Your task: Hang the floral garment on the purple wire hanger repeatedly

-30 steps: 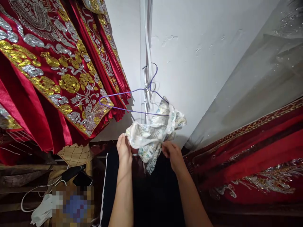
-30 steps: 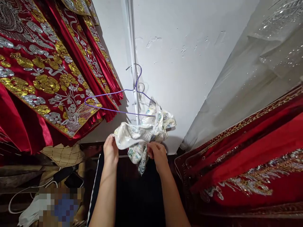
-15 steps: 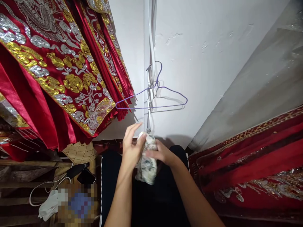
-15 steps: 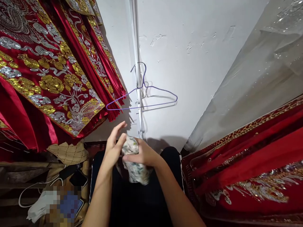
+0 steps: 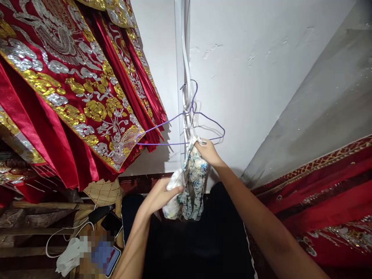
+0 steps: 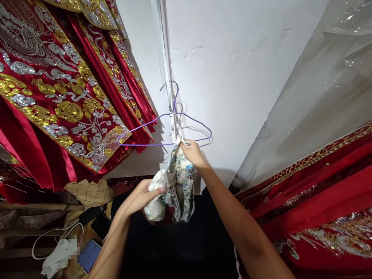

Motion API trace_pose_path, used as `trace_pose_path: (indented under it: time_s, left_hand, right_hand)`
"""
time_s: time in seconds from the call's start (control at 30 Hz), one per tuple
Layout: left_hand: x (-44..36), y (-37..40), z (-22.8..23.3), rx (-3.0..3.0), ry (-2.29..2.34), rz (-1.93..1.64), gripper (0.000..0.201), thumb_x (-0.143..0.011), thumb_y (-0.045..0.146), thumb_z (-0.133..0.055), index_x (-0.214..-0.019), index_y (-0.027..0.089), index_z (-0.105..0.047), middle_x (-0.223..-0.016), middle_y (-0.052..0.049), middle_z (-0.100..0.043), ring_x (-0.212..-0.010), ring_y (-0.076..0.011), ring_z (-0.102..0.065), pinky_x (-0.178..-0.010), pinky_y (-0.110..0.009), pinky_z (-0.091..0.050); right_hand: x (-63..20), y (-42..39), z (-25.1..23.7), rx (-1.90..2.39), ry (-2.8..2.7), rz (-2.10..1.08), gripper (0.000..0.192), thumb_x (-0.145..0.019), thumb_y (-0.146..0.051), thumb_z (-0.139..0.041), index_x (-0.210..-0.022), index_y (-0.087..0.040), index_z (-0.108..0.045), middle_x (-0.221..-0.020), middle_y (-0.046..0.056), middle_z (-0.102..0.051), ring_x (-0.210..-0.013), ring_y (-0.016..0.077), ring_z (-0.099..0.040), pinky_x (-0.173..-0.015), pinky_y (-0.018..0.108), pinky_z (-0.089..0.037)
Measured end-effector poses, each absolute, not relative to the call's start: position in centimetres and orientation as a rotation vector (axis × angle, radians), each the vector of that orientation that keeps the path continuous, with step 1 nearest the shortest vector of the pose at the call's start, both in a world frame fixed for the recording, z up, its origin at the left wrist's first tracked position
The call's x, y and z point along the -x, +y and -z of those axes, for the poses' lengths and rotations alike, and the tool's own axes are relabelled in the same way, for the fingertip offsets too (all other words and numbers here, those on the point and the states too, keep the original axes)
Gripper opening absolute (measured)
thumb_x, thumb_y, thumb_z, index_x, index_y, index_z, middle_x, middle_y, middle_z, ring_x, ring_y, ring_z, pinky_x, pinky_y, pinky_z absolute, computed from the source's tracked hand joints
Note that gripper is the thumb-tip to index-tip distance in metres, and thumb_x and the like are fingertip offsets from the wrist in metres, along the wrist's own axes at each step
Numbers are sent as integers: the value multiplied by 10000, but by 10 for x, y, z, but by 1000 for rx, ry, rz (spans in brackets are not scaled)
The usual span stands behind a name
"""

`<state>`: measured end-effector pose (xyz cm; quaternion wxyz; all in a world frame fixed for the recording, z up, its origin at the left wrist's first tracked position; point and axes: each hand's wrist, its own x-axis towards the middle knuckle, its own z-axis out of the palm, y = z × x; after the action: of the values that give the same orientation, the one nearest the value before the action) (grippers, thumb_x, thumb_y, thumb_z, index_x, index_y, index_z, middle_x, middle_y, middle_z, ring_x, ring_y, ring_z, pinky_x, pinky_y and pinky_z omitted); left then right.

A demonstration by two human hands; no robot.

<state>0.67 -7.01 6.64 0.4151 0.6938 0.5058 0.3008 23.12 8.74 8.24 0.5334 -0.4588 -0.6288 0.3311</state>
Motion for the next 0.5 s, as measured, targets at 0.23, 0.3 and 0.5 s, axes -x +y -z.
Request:
trace_pose_path:
  time_s: [0.23, 0.3, 0.5]
  left_hand:
    - [43, -51, -90, -2081, 1843, -376, 378, -910, 401, -526, -599, 188, -556, -690, -55, -619, -642, -187, -567, -636, -294, -406]
    - [42, -39, -101, -2222, 1790, -622, 295, -925, 330, -500, -699, 184, -619, -986, -112, -699, -901, -239, -661, -817, -337, -491]
    - [22, -2, -142, -2434, 1476, -1229, 154, -911, 209, -479, -918, 183, -631, -1490, -120, -528, -1388, -281, -491, -1149, -441, -395]
  right_hand:
    - [-283, 46, -95, 1140, -1455, -394, 427, -812, -347, -628, -564, -216, -305, -572, -42, -256, -567, 95, -267, -514, 270, -182]
    - [-288, 37, -105, 1145, -1458, -340, 438, -817, -328, -620, -567, -218, -278, -578, -41, -236, -569, 92, -251, -517, 275, -166]
    - [-281, 27, -111, 1108, -1456, -437, 423, -804, -337, -620, -568, -222, -288, -572, -39, -253, -566, 96, -274, -503, 264, -188]
